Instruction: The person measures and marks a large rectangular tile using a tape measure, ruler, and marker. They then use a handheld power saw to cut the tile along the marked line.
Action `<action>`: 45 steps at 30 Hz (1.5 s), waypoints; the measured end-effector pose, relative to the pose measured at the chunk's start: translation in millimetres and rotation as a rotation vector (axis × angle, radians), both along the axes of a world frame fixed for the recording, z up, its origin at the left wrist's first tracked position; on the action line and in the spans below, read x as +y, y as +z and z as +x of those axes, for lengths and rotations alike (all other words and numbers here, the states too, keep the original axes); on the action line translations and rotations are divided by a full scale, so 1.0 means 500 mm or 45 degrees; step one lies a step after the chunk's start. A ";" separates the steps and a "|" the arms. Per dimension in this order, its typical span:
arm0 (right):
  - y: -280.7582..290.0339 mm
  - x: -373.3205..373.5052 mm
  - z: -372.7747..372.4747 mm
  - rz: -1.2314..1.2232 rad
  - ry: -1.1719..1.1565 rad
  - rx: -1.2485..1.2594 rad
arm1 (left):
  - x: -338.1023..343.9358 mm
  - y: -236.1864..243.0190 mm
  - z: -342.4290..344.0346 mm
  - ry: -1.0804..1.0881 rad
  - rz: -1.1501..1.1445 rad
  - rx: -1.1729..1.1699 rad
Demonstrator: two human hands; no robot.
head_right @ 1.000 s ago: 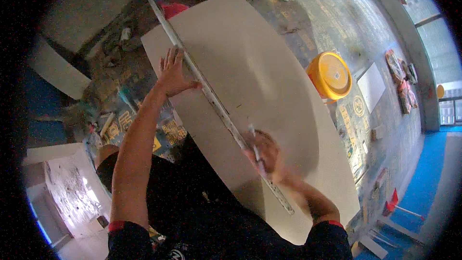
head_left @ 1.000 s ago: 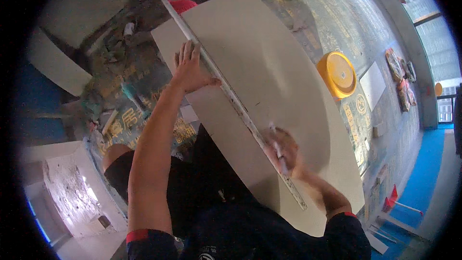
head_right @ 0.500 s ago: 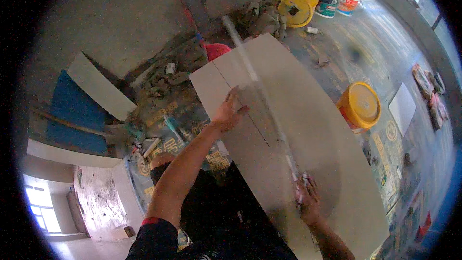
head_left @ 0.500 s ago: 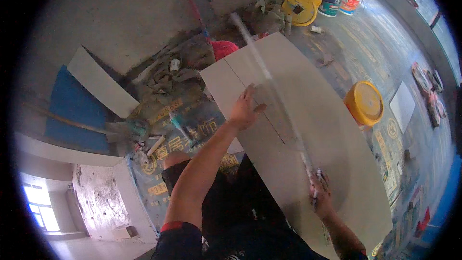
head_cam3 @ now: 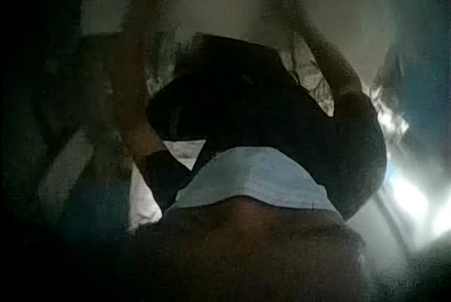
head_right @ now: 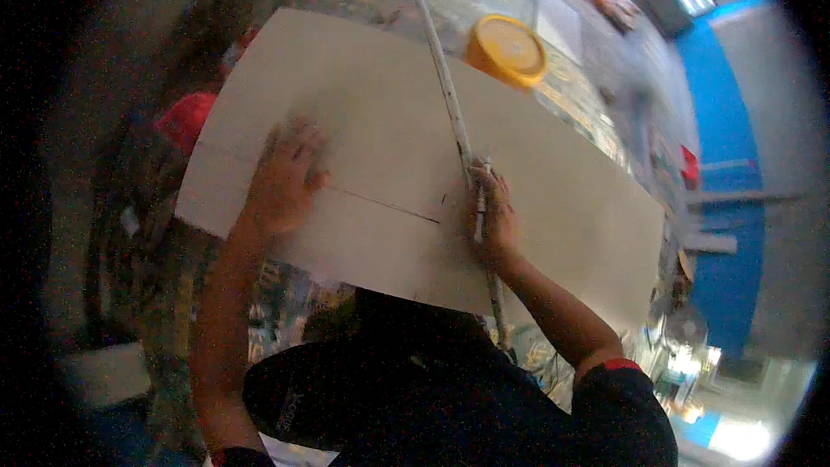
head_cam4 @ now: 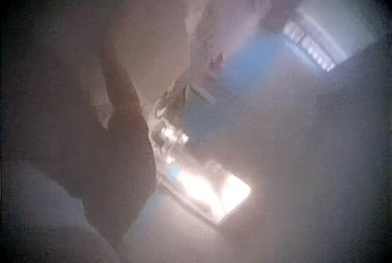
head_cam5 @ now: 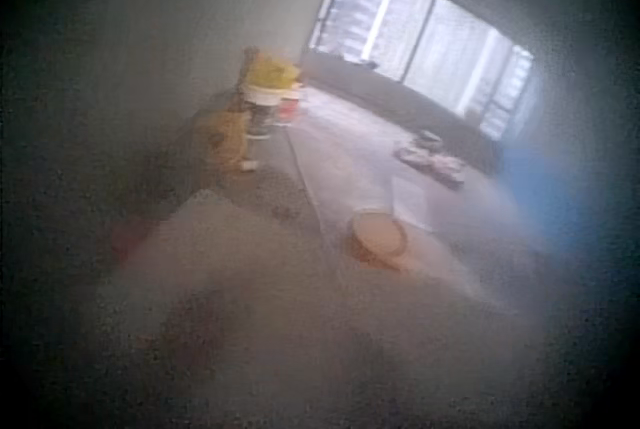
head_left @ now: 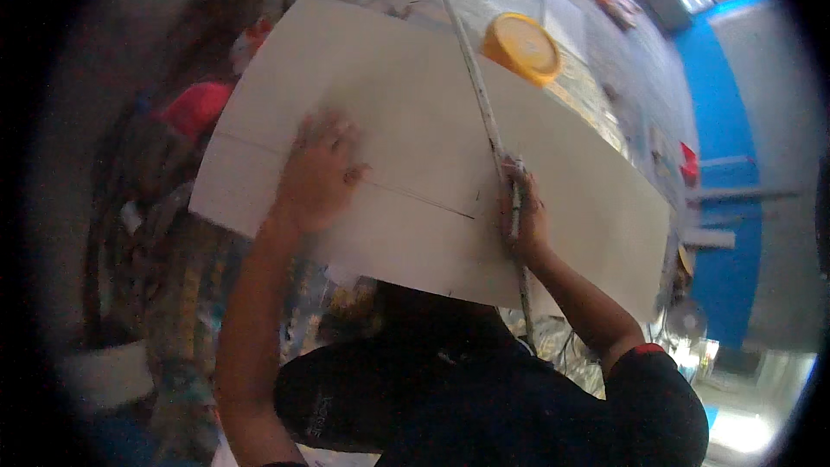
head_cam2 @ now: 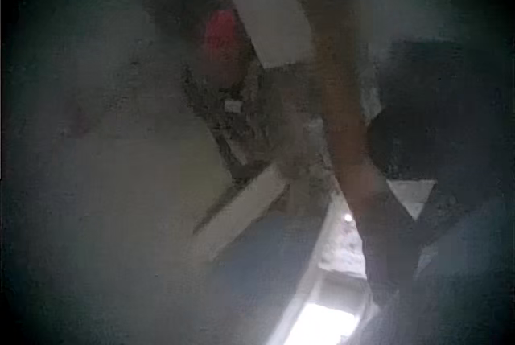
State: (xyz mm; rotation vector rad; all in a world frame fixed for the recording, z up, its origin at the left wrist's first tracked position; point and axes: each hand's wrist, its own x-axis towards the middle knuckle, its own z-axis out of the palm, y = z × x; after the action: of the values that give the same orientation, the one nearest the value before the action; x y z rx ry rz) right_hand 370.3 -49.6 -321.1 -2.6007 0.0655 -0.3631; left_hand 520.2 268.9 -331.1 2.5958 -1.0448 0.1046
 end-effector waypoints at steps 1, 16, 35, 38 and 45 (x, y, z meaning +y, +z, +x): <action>0.006 0.014 0.007 -0.010 -0.076 -0.003 | -0.024 0.017 0.007 -0.084 0.062 0.046; -0.009 0.162 0.024 0.212 -0.571 -0.110 | -0.109 0.039 0.013 -0.114 0.498 -0.040; 0.198 0.336 -0.397 -0.090 -0.657 -0.279 | -0.194 0.106 -0.010 -0.418 -0.076 0.455; 0.211 0.327 -0.385 -0.071 -0.248 -0.202 | -0.288 0.092 -0.047 -0.843 -0.419 0.199; 0.321 0.256 -0.447 0.371 -0.220 0.053 | -0.358 0.112 -0.024 -0.812 -0.534 0.082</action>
State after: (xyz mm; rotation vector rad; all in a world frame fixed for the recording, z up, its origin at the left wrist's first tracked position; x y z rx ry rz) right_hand 146.8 78.4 -160.5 -2.3192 0.3347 -0.3327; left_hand 508.0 90.0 -275.0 1.7964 -1.5733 0.0710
